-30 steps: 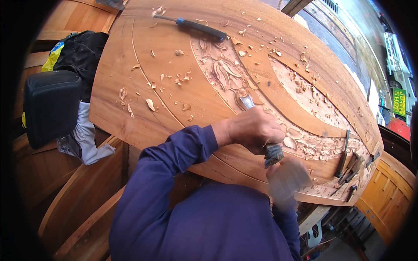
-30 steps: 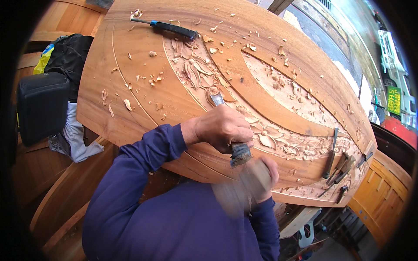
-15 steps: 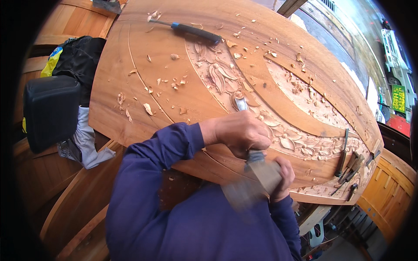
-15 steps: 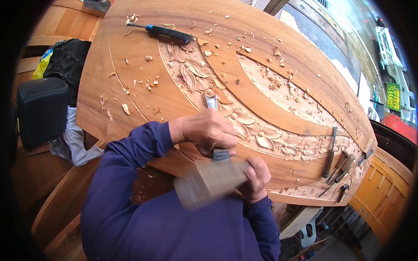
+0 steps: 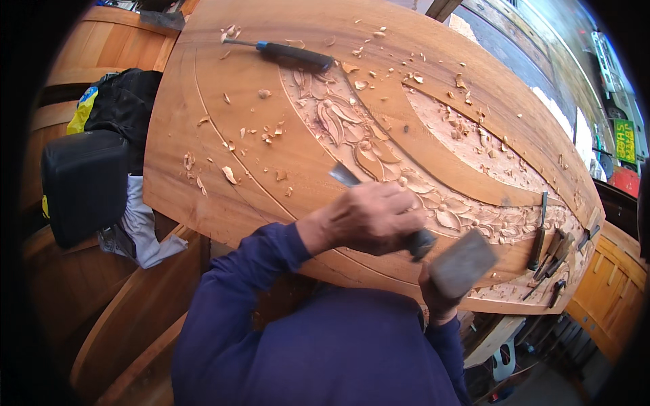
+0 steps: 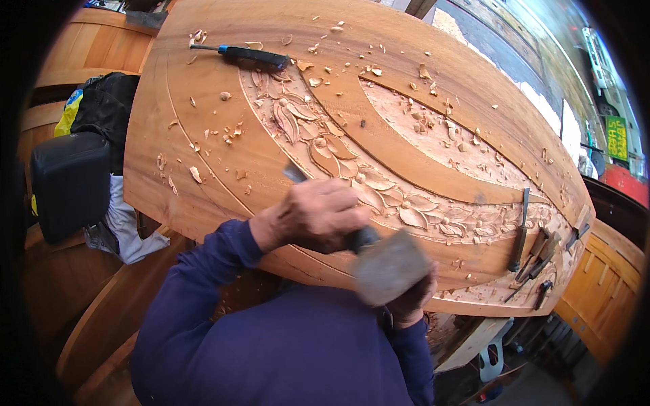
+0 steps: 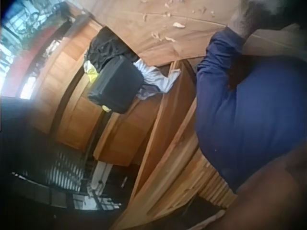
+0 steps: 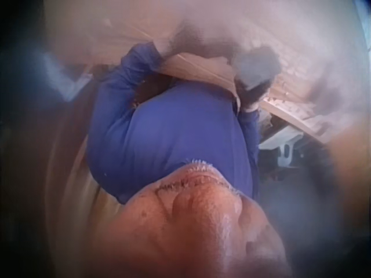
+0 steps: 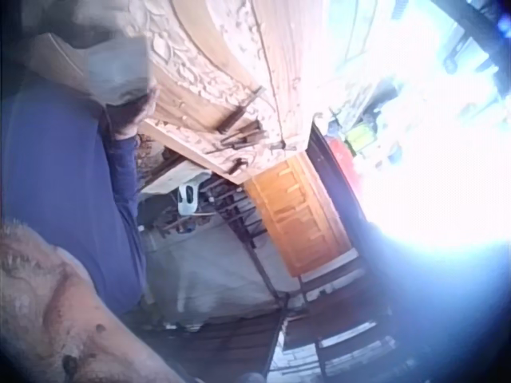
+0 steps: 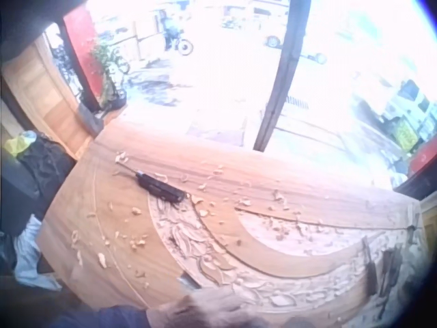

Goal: The person carves a floral design into a large wooden panel using a chisel and a wooden mallet. The person repeatedly positions the chisel and strikes it with the mallet to remove wood shavings, then brushes the shavings away by hand.

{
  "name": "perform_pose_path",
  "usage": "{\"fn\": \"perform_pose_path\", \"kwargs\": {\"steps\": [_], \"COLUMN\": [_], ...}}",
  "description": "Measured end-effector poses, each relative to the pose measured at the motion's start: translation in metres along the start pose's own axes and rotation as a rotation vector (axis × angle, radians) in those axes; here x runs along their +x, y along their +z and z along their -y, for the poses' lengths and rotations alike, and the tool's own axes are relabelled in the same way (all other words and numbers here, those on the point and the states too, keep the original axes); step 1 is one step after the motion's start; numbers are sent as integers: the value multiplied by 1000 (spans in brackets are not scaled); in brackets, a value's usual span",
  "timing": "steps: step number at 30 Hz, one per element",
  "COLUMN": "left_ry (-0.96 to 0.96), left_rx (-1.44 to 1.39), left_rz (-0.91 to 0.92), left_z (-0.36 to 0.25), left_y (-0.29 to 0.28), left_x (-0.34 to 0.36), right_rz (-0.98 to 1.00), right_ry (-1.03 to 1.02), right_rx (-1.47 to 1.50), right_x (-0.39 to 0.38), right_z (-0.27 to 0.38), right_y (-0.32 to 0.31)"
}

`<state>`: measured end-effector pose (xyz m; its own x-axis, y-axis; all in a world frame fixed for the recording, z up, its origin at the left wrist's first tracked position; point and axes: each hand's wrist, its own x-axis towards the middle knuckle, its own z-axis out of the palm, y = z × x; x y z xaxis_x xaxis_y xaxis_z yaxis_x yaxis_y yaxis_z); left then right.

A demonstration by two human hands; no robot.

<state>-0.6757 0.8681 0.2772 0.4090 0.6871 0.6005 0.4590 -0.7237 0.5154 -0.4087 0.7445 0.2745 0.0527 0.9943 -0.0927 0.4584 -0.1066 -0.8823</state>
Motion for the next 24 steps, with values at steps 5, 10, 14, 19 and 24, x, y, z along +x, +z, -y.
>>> {"fn": "perform_pose_path", "kwargs": {"steps": [5, 10, 14, 19, 24], "left_ry": [-5, -18, -48, -76, -93], "left_rx": [-174, -144, -129, -133, -177], "left_rz": [63, 47, 17, -25, -70], "left_z": [-5, 18, 28, 30, 33], "left_y": [42, 68, 75, 74, 71], "left_x": [29, 52, 54, 53, 51], "right_rz": [-139, -275, -250, -208, -236], "right_ry": [-66, 108, 1, 94, 12], "right_rx": [50, 274, 280, 234, 327], "right_x": [-4, -4, 0, 9, 37], "right_z": [-3, 8, 8, 14, 33], "right_y": [-9, -8, -9, -18, -12]}}
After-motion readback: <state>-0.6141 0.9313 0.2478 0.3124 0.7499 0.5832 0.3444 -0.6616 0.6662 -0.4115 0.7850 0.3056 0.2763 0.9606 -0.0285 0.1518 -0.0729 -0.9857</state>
